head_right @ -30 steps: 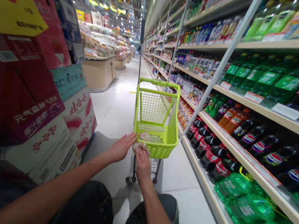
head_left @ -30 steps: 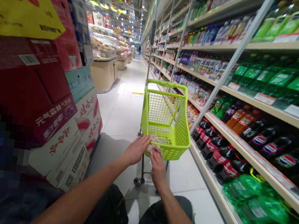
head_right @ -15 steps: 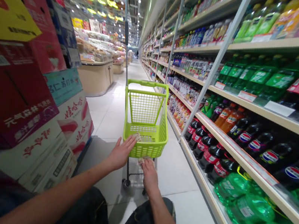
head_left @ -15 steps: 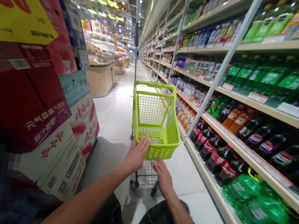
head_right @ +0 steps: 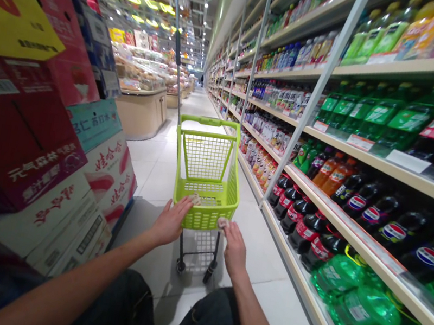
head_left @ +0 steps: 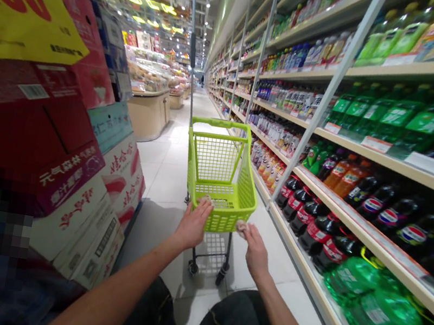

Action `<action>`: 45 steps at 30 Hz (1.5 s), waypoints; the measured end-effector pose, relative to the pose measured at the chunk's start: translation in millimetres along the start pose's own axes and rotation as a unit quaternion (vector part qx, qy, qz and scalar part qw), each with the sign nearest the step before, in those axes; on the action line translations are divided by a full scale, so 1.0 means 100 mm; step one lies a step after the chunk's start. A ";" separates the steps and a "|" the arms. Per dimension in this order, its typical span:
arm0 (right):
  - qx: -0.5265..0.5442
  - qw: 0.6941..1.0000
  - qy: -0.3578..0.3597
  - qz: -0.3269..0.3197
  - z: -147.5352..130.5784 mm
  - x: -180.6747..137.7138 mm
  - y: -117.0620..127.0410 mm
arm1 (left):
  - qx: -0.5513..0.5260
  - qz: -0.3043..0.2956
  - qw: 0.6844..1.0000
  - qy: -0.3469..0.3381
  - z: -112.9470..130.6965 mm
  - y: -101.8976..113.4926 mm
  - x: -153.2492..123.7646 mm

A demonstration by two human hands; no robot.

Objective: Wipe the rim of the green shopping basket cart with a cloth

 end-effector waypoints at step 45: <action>0.000 0.995 -0.096 -0.006 -0.42 0.59 -0.05 | 0.001 0.098 0.993 0.067 -0.30 0.01 -0.30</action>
Point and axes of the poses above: each hand's wrist, its own x-axis towards the middle knuckle, its own y-axis out of the back of the hand, z = x × y, the point moved 6 cm from there along x, towards the middle knuckle, and after that the axes turned 4 degrees about z, right-handed, at the moved point
